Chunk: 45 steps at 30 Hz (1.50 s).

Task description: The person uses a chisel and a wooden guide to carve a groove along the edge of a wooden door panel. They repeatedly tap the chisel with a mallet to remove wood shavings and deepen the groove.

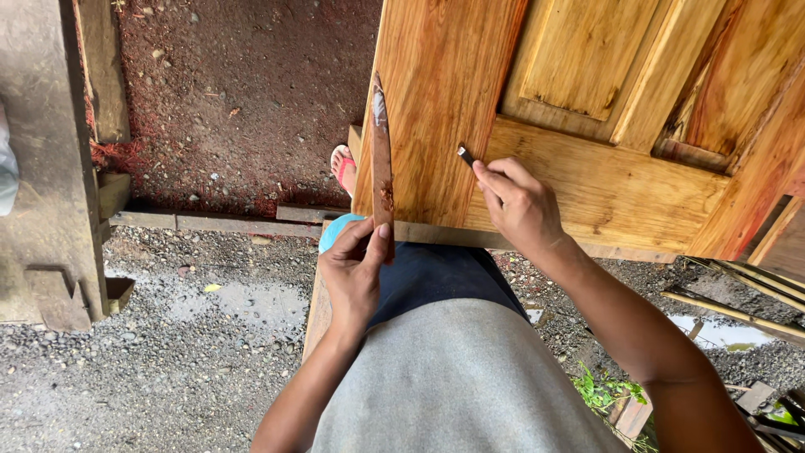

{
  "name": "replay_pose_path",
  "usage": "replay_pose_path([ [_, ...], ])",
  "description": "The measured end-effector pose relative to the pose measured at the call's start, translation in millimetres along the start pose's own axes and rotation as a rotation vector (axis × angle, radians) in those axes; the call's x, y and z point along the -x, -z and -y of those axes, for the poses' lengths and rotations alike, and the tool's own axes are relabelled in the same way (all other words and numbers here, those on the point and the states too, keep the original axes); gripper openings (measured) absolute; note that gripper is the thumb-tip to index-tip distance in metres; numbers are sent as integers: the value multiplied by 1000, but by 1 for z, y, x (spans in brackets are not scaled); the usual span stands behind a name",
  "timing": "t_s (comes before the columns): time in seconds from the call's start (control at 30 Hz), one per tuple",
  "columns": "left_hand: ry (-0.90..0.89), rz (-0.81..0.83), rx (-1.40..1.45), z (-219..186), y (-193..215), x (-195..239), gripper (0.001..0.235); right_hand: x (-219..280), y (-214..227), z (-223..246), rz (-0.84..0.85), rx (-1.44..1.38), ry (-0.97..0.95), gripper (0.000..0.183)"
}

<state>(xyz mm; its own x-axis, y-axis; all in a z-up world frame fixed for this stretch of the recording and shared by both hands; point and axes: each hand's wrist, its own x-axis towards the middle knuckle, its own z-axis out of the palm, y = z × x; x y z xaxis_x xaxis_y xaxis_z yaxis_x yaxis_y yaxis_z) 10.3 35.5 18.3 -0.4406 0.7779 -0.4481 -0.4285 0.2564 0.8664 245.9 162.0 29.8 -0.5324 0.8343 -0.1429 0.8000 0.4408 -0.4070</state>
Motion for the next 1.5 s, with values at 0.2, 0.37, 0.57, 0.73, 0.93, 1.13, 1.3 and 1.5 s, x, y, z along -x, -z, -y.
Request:
replay_pose_path([
  [0.2,1,-13,-3,2,3,2,18,1,9,2,75,12,-84,24],
  [0.37,3,-16,-15,1,3,2,18,-7,3,17,43,-68,-99,29],
  [0.57,5,0,-24,4,6,1,18,-1,5,18,123,-25,-101,28],
  [0.73,5,-8,-47,0,10,1,19,12,0,-4,46,-64,-96,29],
  [0.93,-22,8,-54,-6,14,-1,18,9,-4,-2,14,-23,-61,30],
  [1.13,-55,-5,-71,-6,19,1,17,5,5,6,86,56,-132,31],
  [1.3,-38,-44,-64,-10,23,3,17,-3,-4,10,16,-73,-131,31],
  [1.5,-69,-66,-49,-9,20,3,19,-7,3,12,201,-20,-141,24],
])
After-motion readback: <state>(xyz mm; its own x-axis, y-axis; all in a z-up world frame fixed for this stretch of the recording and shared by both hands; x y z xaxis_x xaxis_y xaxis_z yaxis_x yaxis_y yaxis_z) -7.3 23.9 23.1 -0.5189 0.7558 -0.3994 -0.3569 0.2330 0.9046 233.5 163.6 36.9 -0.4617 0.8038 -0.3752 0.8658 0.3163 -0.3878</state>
